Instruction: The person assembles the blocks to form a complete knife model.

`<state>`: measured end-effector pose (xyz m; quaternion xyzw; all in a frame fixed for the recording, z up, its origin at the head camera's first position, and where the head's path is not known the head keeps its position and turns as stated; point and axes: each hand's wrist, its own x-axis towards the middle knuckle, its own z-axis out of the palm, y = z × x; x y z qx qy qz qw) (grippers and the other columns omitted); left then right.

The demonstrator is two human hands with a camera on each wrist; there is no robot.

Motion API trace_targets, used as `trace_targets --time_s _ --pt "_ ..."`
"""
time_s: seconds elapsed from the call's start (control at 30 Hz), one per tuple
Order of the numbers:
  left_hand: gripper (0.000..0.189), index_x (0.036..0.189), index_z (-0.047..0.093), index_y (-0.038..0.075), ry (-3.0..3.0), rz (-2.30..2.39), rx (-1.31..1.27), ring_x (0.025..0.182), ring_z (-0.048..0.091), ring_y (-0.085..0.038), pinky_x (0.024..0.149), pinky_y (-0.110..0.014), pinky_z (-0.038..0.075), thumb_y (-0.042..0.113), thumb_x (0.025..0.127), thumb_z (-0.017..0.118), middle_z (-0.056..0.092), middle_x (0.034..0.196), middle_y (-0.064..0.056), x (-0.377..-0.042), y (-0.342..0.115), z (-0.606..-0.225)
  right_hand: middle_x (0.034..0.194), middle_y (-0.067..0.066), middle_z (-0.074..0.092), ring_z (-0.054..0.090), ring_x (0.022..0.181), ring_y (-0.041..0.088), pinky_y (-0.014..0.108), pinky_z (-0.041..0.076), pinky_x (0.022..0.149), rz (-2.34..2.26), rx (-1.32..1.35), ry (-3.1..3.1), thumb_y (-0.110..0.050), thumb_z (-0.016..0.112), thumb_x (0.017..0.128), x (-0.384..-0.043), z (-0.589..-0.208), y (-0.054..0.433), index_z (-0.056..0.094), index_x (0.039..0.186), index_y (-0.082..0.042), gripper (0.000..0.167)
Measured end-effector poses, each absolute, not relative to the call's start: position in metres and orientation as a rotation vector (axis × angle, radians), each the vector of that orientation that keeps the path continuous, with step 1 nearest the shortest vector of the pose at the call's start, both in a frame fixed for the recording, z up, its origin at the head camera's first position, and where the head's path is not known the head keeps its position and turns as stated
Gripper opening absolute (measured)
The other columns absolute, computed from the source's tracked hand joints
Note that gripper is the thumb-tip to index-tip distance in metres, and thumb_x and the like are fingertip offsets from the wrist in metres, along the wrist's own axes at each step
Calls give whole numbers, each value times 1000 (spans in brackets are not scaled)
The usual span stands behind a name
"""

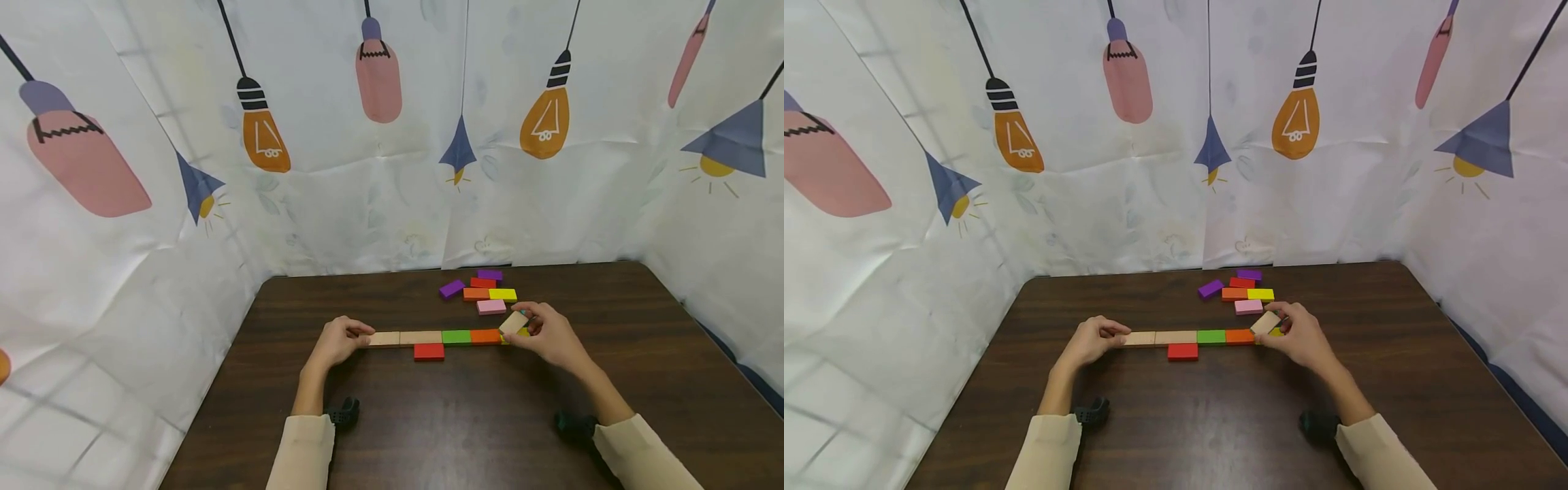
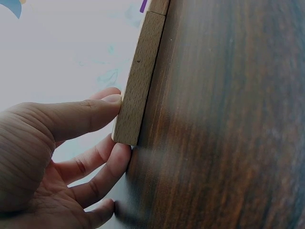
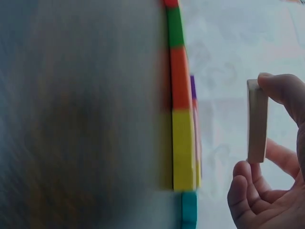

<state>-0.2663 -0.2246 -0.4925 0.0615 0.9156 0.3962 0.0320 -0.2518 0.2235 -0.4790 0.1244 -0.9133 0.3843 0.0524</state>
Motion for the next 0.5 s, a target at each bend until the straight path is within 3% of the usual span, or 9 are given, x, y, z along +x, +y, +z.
trace_targets --time_s 0.5 --pt "13 103 82 20 2820 1207 180 89 63 -17 77 -36 56 14 93 76 66 106 -4 -266 -224 -490 108 6 61 53 82 15 24 46 64 1123 547 -2919 -47 88 78 -229 -488 176 66 128 -11 65"
